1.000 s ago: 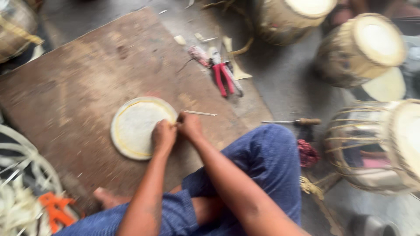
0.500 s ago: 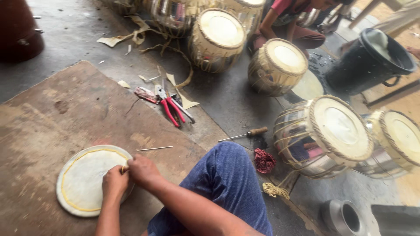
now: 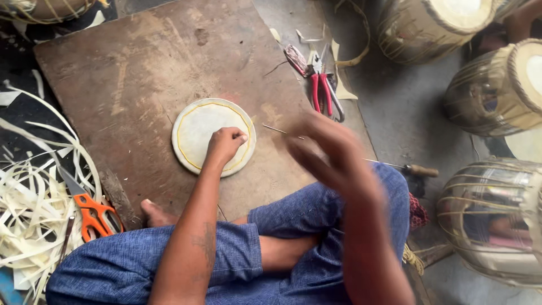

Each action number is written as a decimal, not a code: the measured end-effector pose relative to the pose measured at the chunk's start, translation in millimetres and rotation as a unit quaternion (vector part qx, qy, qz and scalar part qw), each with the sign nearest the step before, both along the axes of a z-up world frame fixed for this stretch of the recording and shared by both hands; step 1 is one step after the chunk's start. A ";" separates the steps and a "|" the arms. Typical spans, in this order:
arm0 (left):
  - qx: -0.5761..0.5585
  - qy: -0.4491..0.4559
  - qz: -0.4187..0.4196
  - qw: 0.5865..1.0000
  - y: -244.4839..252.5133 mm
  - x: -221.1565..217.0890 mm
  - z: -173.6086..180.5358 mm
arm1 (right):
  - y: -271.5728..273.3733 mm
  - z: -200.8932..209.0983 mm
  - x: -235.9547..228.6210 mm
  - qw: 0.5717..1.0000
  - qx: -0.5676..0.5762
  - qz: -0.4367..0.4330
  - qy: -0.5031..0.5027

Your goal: The person threads a yellow cord through the edge of a drum head while sitting on the floor.

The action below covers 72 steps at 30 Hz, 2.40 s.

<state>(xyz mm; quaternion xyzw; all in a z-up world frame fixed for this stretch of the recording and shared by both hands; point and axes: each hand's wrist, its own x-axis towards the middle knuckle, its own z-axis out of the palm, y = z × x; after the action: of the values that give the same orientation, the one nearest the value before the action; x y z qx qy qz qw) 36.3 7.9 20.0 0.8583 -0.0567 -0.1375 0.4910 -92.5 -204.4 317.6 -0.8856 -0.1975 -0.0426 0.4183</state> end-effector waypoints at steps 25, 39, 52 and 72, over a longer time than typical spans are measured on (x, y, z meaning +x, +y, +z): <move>-0.181 0.230 0.029 0.956 -15.8 1.0 15.2 | -15.4 -126.9 90.4 0.965 -0.198 -0.165 0.050; -0.365 0.351 0.001 0.862 -21.0 -98.0 53.7 | -43.2 -324.0 122.8 0.902 -0.371 -0.183 0.125; -0.399 0.312 0.079 0.859 -52.4 -207.0 93.0 | -39.9 -123.1 50.6 0.937 -0.156 -0.190 0.247; -0.080 -0.026 -0.039 0.996 -38.5 -205.4 98.7 | -3.6 -45.9 -104.0 0.907 -0.259 -0.026 0.330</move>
<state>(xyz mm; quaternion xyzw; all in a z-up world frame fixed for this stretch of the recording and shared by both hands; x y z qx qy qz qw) -169.2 -30.6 118.7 0.8167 -0.1140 -0.1289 0.5509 -196.5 -208.0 271.8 -0.9310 -0.0287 0.2939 0.2144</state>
